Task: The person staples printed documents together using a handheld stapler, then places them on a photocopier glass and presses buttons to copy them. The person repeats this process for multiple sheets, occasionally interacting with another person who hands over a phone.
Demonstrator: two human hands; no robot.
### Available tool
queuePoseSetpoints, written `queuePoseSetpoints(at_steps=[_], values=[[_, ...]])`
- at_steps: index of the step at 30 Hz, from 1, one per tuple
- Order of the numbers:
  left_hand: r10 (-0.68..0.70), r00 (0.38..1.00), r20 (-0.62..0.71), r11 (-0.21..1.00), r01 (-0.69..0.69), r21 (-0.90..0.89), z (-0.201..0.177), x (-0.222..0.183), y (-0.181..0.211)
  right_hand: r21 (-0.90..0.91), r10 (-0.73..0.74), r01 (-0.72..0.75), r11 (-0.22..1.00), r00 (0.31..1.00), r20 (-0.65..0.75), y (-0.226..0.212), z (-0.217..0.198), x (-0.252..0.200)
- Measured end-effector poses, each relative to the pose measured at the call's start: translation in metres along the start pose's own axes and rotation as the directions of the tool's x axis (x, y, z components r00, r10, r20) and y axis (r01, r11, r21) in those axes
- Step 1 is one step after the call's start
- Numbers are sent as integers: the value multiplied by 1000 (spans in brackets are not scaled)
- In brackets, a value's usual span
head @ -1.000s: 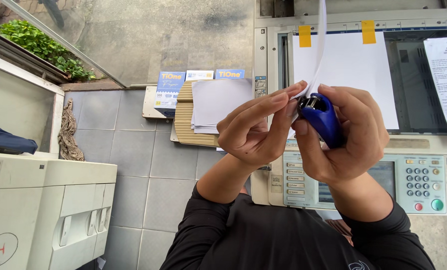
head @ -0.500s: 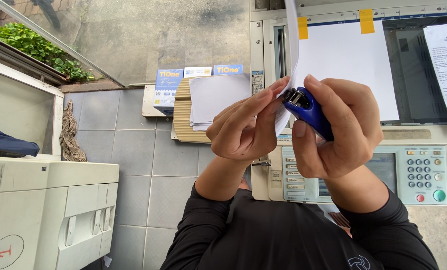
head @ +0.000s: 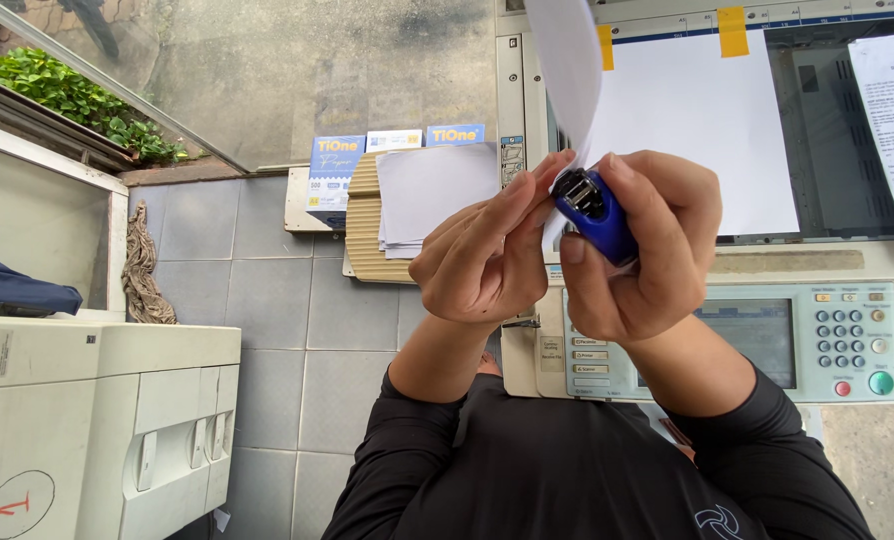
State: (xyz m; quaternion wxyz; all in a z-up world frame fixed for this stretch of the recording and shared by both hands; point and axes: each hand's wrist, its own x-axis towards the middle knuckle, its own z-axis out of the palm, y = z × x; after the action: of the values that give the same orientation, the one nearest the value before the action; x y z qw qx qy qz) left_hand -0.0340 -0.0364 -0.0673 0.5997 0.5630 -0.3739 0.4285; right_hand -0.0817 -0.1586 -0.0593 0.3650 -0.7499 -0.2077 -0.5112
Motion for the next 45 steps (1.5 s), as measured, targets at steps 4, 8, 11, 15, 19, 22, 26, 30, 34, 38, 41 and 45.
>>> queuePoseSetpoints(at_steps=[4, 8, 11, 15, 19, 22, 26, 30, 34, 38, 41, 45], values=[[-70, 997, 19, 997, 69, 30, 1, -2, 3, 263, 271, -281, 923, 960, 75, -9, 0, -8], [-122, 992, -13, 991, 121, -57, 6, -6, 3, 200, 260, -264, 943, 964, 47, -12, 2, -11], [-174, 984, -25, 978, 169, -120, 9, -10, 4, 117, 207, -209, 971, 978, 32, -8, 2, -10], [-228, 974, -7, 948, 220, -231, 10, -10, 4, 95, 171, -173, 980, 985, 32, -3, -1, -7], [-287, 957, 32, 908, 282, -310, 6, -5, 6, 110, 177, -184, 977, 982, 72, -4, -7, -8], [-311, 947, 86, 894, 322, -313, 1, 3, 6, 77, 166, -171, 982, 984, 65, -4, -11, -5], [-401, 896, 189, 817, 443, -370, -8, 9, 10, 16, 49, -50, 999, 997, 59, 2, -17, -2], [-441, 866, 235, 780, 499, -377, -9, 11, 11, -92, -96, 100, 991, 994, 47, 9, -20, -2], [-454, 859, 238, 782, 512, -356, -1, 10, 12, -261, -83, 97, 961, 995, 63, 8, -25, -7], [-466, 843, 269, 765, 537, -357, 6, 11, 11, -329, -89, 101, 939, 995, 52, 10, -33, -12], [-452, 854, 257, 784, 518, -343, 14, 9, 8, -356, -119, 126, 926, 992, 42, 20, -43, -21], [-385, 883, 268, 826, 459, -326, 21, 9, -5, -195, -116, 105, 975, 992, -43, 52, -63, -48]])
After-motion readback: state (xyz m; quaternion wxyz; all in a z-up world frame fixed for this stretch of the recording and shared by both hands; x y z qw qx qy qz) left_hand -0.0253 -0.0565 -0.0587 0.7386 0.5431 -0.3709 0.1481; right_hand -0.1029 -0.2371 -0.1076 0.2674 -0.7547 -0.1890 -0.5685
